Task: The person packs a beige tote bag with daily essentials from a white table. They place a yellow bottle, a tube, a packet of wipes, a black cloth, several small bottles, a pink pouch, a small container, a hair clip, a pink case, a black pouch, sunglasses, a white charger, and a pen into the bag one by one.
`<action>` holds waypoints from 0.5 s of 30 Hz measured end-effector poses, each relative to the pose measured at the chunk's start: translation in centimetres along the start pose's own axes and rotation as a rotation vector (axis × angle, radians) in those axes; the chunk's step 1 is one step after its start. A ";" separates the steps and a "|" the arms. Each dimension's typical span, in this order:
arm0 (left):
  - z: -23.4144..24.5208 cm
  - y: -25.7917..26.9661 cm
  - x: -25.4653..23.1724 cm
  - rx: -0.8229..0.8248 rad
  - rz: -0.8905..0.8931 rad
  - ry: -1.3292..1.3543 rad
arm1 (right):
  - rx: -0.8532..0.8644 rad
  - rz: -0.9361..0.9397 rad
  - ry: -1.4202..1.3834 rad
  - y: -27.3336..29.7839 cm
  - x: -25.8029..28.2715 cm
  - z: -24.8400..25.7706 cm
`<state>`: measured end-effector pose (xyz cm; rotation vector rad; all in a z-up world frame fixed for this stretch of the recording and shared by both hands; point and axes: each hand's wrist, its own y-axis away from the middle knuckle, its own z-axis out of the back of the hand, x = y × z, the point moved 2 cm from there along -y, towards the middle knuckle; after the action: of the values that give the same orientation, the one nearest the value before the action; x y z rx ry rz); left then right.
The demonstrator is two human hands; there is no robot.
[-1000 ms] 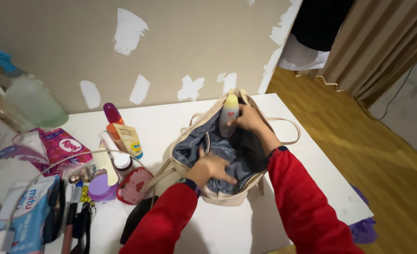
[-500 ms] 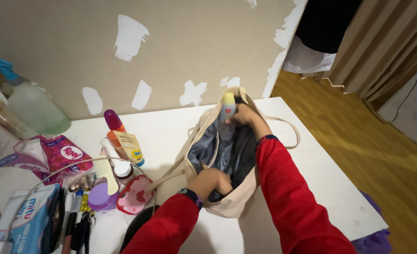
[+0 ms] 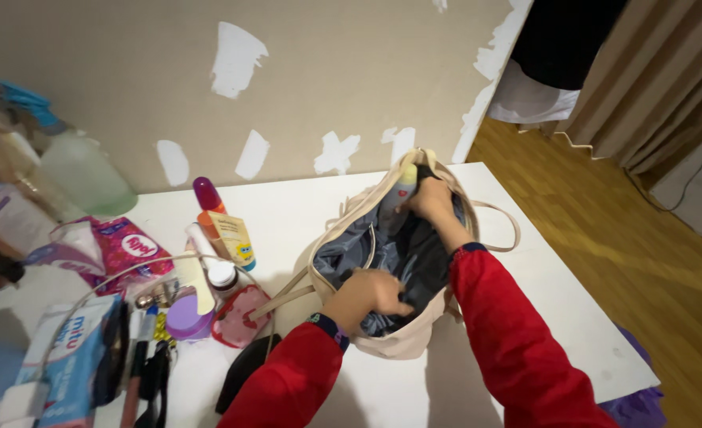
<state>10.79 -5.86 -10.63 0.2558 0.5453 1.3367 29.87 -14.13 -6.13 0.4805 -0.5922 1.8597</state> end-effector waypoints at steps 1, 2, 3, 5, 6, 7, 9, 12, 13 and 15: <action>0.5 0.8 0.1 -0.078 -0.030 0.018 | 0.009 -0.030 -0.016 0.6 0.3 0.4; 0.9 1.7 0.1 -0.164 -0.051 0.056 | -0.026 0.041 0.004 1.1 0.7 0.7; 1.5 2.6 -0.1 -0.250 -0.071 0.094 | -0.061 0.111 0.024 1.5 0.8 1.0; 2.4 4.9 -0.4 -0.386 -0.109 0.186 | -0.061 0.126 0.061 2.1 0.7 1.1; 2.8 6.2 -0.5 -0.438 -0.126 0.238 | -0.030 0.071 0.078 2.1 0.7 0.9; 3.3 7.5 -0.5 -0.490 -0.143 0.288 | 0.001 0.015 0.096 2.1 0.8 0.9; 4.1 10.1 -0.2 -0.605 -0.161 0.388 | -0.050 0.094 0.180 2.6 1.5 1.3; 4.5 13.6 1.6 -0.781 -0.108 0.525 | -0.010 0.148 0.447 4.1 4.1 2.9; 4.3 14.6 2.8 -0.840 -0.077 0.569 | 0.021 0.156 0.561 5.1 5.5 3.2; 3.6 16.6 6.2 -0.975 -0.055 0.692 | 0.007 0.151 0.397 7.7 8.3 4.2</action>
<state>-0.69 4.43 -1.07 -1.0412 0.3955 1.4752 19.97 -12.91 0.74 0.0640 -0.3599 2.0299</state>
